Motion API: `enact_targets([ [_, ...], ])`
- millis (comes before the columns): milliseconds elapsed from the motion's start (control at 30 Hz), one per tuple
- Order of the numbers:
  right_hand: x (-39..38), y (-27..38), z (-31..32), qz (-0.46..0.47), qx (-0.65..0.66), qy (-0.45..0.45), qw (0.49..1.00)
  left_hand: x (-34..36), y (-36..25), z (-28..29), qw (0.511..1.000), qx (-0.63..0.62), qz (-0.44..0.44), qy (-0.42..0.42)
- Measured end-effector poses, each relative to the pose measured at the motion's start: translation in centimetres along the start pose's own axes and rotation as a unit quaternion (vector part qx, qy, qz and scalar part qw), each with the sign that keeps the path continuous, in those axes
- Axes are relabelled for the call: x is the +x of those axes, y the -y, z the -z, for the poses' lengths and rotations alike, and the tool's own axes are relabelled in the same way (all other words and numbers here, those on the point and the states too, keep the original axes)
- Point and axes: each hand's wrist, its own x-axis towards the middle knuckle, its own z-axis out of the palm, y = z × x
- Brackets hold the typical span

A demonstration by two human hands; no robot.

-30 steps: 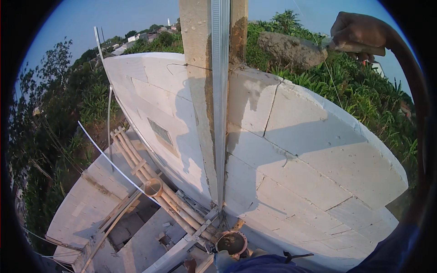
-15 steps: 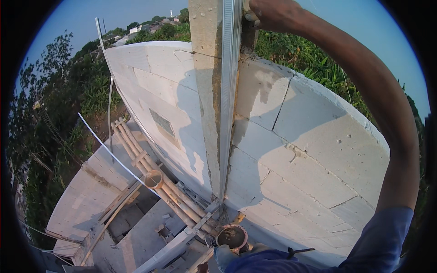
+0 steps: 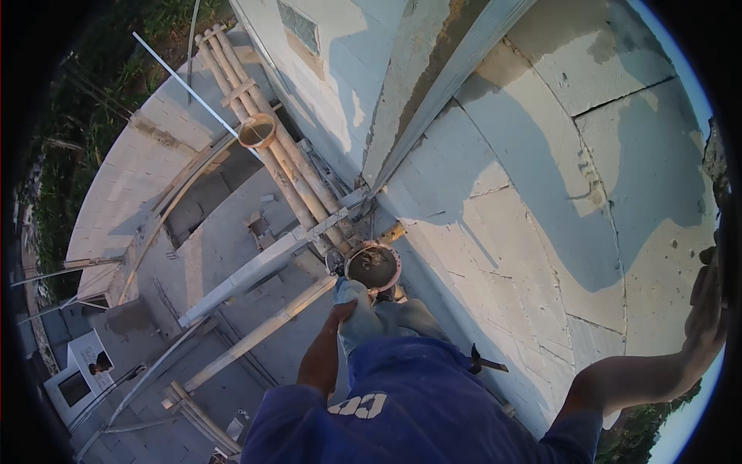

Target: Applying cement to a wall joint using a trowel while standing on scaffolding.

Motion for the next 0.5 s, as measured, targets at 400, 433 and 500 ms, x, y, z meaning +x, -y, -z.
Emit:
enact_targets([
  [400,-43.7,-16.8,-51.1,-0.085,-0.077,0.687,0.718,0.0,-3.4,-5.4,0.953,0.212,0.023,-0.213],
  [433,-47.2,-17.5,-54.4,-0.085,-0.075,0.695,0.711,1.0,-2.8,-5.0,0.944,0.210,-0.006,-0.254],
  [500,-53.7,-19.6,-60.0,-0.008,-0.111,0.693,0.713,2.0,-2.1,-4.8,0.944,0.203,-0.001,-0.260],
])
